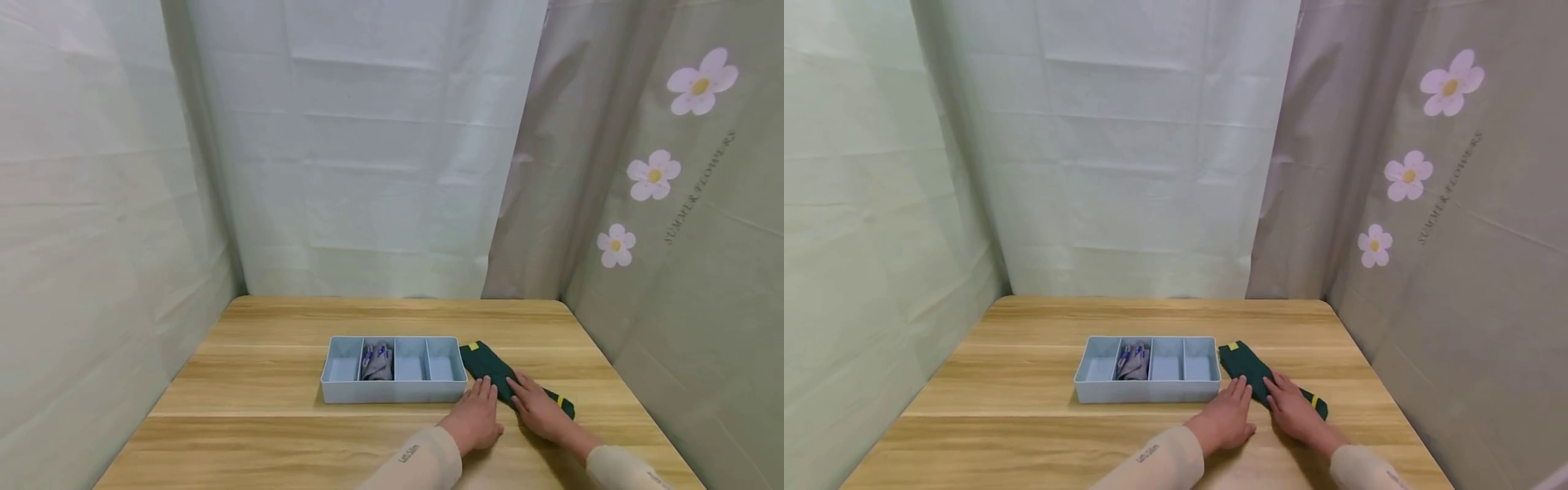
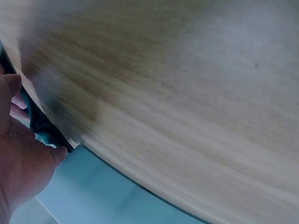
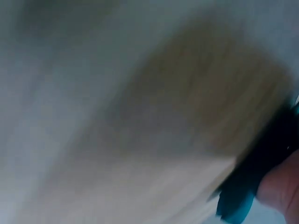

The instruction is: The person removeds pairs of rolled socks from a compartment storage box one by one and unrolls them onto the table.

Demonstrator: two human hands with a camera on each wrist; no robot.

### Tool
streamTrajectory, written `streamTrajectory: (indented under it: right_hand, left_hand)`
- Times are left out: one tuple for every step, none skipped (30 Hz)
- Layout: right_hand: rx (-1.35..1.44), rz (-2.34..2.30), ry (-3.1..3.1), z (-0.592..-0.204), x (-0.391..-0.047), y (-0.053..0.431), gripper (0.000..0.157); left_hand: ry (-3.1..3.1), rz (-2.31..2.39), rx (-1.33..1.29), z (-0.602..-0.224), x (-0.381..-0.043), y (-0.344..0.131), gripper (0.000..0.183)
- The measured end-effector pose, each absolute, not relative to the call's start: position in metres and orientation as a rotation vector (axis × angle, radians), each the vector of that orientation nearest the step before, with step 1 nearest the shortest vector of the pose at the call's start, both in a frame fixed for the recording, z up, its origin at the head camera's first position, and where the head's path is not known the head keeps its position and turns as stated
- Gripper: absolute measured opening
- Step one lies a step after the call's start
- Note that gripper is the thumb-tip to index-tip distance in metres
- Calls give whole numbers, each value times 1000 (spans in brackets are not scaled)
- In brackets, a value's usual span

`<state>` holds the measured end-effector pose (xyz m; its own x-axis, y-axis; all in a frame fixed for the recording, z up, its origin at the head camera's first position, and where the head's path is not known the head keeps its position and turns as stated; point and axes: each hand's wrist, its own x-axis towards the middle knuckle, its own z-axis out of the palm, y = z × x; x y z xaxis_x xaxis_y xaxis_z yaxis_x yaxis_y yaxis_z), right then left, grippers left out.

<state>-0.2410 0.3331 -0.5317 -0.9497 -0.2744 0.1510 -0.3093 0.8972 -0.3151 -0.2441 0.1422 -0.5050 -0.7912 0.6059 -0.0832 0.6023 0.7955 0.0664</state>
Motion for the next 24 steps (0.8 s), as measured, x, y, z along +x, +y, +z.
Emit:
streamTrajectory:
  right_hand:
    - [419,500,-2946,-533,-240,329,42]
    - [380,483,-2934,-534,-239,324,42]
    - [346,473,-2926,-535,-238,320,42]
    - [317,471,-2923,-535,-238,316,42]
    - [294,470,-2922,-535,-237,312,42]
    - [269,477,-2931,-533,-236,309,42]
    - [247,490,-2943,-531,-235,307,43]
    - [236,504,-2956,-528,-235,306,43]
    - [242,519,-2960,-525,-235,305,42]
    - [255,535,-2957,-523,-236,307,40]
    - [276,547,-2952,-520,-237,310,38]
    - [319,554,-2944,-517,-238,314,37]
    - [386,553,-2930,-516,-240,319,35]
    - [467,543,-2918,-515,-241,325,34]
    - [549,523,-2909,-515,-242,331,34]
    - [624,504,-2912,-515,-243,337,35]
    - [694,486,-2918,-516,-242,341,38]
    - [758,470,-2922,-518,-242,345,40]
    - [794,469,-2930,-520,-241,347,42]
    - [802,467,-2941,-522,-240,347,44]
    - [786,480,-2949,-524,-239,346,45]
    - [760,489,-2953,-526,-238,343,46]
    - [725,500,-2950,-528,-237,339,46]
    - [676,521,-2948,-529,-236,334,45]
  left_hand:
    - [2884,43,994,-505,-244,142,69]
    - [2883,31,1011,-504,-245,142,68]
    - [2881,13,1030,-504,-245,142,67]
    - [2877,-4,1042,-503,-245,141,66]
    - [2872,-27,1055,-503,-245,141,65]
    - [2868,-39,1058,-502,-244,141,63]
    - [2865,-54,1060,-502,-244,140,62]
    - [2864,-66,1057,-502,-244,140,61]
    - [2867,-77,1055,-501,-243,139,59]
    - [2867,-85,1052,-501,-243,139,57]
    - [2869,-92,1049,-501,-242,139,56]
    - [2871,-86,1043,-501,-242,139,55]
    - [2871,-84,1040,-500,-241,139,54]
    - [2869,-77,1035,-500,-241,139,53]
    - [2867,-67,1030,-500,-241,139,53]
    - [2861,-53,1023,-500,-241,139,52]
    - [2854,-31,1010,-500,-241,140,53]
    - [2845,-12,999,-499,-241,140,53]
    - [2838,0,987,-500,-241,141,54]
    - [2834,11,975,-500,-242,141,55]
    - [2831,24,962,-500,-242,141,55]
    - [2834,21,960,-501,-242,141,55]
    - [2839,9,963,-501,-243,141,56]
    - [2847,-9,973,-502,-243,141,56]
